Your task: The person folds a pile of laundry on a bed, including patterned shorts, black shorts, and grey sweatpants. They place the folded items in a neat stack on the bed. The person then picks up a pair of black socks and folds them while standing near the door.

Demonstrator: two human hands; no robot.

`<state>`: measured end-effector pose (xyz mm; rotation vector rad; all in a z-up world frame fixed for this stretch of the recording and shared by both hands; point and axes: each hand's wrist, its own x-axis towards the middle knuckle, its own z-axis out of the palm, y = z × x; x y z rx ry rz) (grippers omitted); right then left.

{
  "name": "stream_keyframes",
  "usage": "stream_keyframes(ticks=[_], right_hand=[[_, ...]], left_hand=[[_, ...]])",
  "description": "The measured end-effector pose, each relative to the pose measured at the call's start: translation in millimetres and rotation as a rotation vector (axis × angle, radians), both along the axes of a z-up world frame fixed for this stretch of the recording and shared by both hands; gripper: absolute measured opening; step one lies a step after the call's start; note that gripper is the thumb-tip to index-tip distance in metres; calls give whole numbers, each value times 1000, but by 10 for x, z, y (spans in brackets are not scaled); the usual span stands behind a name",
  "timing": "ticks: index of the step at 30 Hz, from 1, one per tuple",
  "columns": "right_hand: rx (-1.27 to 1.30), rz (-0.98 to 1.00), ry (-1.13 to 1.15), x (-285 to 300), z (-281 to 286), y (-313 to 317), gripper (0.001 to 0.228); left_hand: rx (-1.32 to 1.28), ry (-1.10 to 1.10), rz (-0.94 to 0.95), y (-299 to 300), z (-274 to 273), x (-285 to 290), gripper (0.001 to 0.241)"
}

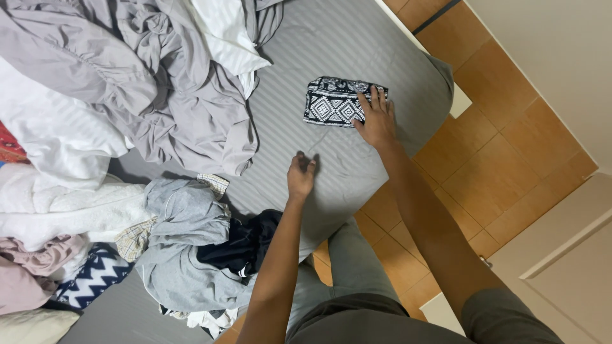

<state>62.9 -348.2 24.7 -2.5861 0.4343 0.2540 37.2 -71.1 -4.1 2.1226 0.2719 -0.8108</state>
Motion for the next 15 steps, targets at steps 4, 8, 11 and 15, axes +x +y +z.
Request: stream_keyframes(ticks=[4,8,11,15], right_hand=[[-126,-81,17,-206,68,250,80],[-81,-54,-100,-701,101,746,74],[-43,54,-11,-1192,39,1183,74],[2,163,46,-1754,61,1855,76]], left_hand=[[-34,15,-9,164,117,-58,54],[-55,38,2,484,188,-171,52],[-58,10,26,826,191,-282,50],[-82,-37,93,1443,149,-531,47]])
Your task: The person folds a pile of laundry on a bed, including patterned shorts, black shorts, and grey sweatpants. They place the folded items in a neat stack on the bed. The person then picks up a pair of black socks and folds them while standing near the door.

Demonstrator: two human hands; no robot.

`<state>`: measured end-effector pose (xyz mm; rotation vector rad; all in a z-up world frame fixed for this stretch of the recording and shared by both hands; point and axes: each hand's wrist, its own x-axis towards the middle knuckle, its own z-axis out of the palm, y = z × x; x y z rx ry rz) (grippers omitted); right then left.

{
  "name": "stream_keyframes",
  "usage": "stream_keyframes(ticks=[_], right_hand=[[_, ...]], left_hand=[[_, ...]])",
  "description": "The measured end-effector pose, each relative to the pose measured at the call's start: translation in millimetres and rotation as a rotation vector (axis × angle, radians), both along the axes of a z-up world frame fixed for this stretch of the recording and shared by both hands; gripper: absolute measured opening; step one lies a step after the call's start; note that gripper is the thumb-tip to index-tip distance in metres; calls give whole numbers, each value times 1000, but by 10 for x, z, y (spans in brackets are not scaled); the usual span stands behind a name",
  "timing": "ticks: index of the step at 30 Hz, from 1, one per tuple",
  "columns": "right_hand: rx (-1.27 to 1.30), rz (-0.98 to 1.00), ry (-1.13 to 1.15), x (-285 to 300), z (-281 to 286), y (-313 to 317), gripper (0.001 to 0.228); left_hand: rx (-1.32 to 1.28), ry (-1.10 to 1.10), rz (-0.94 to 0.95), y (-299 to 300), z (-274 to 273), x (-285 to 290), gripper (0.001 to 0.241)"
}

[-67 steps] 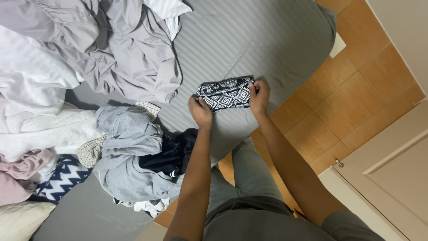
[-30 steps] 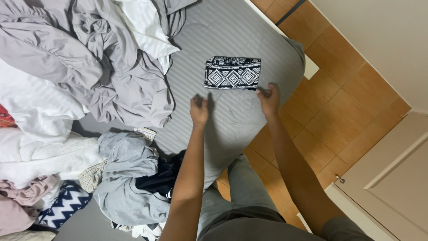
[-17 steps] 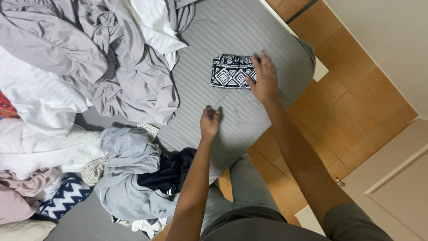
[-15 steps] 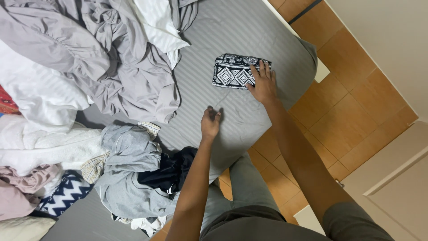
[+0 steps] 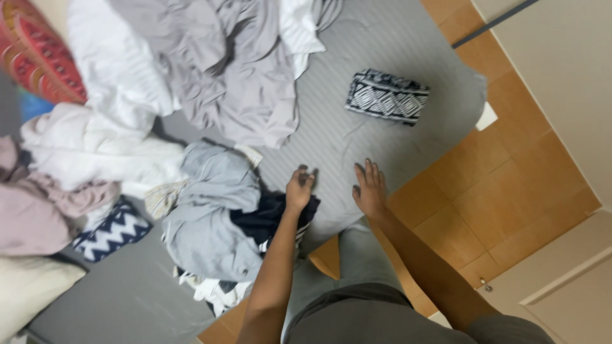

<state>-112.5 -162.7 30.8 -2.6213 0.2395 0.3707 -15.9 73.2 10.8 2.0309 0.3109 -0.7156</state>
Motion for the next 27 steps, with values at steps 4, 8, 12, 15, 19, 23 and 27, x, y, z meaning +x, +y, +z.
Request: stream_keyframes(ticks=[4,8,12,15,19,23,27], right_hand=[[46,56,-6,-259,164,685,77],[69,19,-34,-437,403,1448,81],[165,-26,-140,-450,497,2157,80],[183,-58,-125,-356,647,2647,74],[234,-93,-199,-394,595,3106,67],[382,-304,-212,-402,633,3257,51],[338,-573,-142,-663,32,3042,38]], left_hand=[[-19,-76,31,614,-75,-379,44],[-122,-132,41,1241,267,-792,40],[-227,-138,72,1976,554,-1212,39],[-187,-109,115,2504,678,-1542,36],[-184,-63,161,2970,697,-1768,33],[-263,-7,200,3116,778,-1810,31],[-264,-23,192,3153,862,-1790,30]])
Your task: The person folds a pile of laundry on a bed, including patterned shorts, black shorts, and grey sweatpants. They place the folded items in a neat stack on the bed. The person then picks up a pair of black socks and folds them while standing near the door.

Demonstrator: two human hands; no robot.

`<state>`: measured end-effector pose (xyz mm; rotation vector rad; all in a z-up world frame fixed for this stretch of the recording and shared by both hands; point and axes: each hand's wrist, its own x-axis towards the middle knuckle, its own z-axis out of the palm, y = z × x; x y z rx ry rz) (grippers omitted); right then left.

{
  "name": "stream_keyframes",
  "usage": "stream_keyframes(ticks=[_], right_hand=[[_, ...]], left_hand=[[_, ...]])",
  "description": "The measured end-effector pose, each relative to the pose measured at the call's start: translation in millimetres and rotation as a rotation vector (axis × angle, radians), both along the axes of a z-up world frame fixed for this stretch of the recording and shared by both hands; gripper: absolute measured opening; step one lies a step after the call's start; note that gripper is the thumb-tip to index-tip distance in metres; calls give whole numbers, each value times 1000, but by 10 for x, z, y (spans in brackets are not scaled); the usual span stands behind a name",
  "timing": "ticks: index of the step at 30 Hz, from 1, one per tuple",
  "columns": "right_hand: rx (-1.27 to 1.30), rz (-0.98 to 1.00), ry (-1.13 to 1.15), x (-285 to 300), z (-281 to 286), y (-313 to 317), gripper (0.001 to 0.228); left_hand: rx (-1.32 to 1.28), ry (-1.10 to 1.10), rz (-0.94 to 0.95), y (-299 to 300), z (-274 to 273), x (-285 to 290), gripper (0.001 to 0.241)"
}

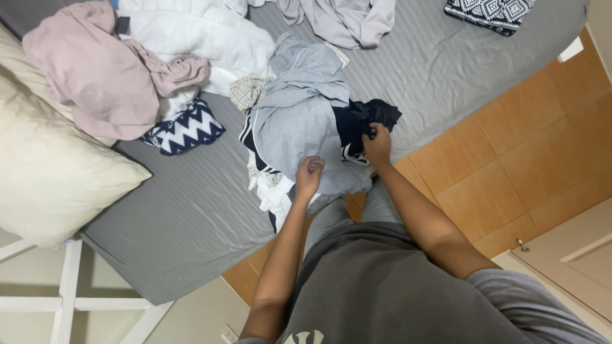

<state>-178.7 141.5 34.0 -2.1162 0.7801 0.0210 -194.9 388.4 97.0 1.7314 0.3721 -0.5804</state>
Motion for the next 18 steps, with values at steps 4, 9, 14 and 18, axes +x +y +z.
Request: stream_keyframes(ticks=[4,9,14,18], right_hand=[[-288,-49,-10,-447,-757,-483,49],[628,-484,93,-274,-660,-818,84],[826,-582,132,121,-435,-784,67],[930,-404,-71,261,-644,-805,22]], left_hand=[[-35,-28,2,88,46,-32,29],[-40,-19,5,186,15,-143,28],[-84,-50,-17,117,148,-223,27],[-89,-61,-86,-95,362,-160,26]])
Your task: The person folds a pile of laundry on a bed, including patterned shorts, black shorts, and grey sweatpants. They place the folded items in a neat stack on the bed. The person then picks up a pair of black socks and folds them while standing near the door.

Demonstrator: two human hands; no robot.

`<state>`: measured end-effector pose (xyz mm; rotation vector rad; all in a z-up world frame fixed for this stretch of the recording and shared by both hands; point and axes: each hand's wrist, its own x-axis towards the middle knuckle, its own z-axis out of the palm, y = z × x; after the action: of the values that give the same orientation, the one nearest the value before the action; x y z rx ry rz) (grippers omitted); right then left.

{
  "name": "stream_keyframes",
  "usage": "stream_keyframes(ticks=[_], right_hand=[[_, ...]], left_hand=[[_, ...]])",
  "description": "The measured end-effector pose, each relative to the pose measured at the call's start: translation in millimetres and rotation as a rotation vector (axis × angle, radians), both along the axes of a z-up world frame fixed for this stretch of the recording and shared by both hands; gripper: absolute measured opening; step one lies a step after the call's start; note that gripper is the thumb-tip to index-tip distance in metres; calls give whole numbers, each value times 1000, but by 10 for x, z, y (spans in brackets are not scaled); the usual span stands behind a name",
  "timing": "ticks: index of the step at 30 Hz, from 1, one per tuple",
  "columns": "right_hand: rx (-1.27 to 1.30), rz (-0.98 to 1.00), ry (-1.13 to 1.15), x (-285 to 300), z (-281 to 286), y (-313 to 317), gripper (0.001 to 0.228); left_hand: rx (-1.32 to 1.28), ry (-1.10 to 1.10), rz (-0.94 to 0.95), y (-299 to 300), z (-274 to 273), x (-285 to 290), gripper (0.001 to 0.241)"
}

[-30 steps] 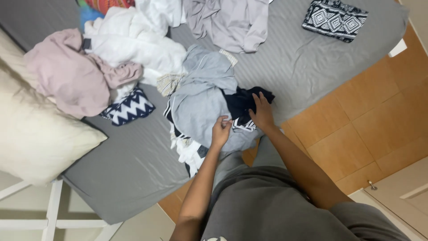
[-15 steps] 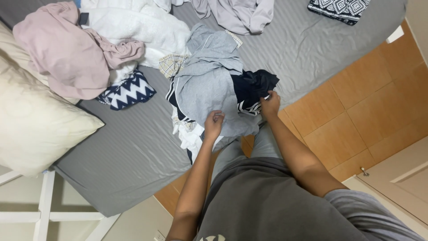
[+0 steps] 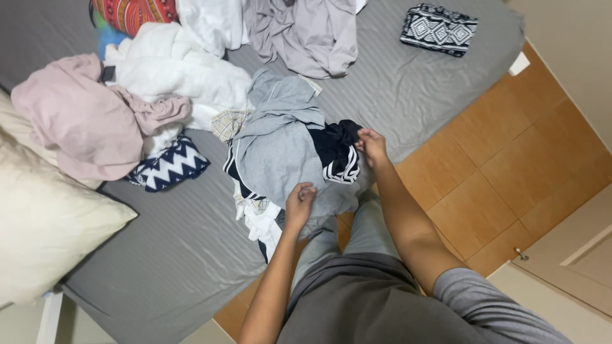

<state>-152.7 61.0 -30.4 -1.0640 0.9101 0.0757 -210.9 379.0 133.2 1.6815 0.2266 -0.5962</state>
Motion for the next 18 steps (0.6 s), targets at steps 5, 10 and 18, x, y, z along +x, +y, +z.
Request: stream_keyframes(ticks=[5,10,18], right_hand=[[-265,225,-184,-120,722,-55,11],[-743,455,-425,-471,2261,-113,15],[-497,570,-407,-1311,3850,-716,14]], left_hand=[[-115,-74,-80,-469,191,185,28],[-157,-297,-234,-963,1140,468,43],[-282,-662,-942,-1850,2135,655,39]])
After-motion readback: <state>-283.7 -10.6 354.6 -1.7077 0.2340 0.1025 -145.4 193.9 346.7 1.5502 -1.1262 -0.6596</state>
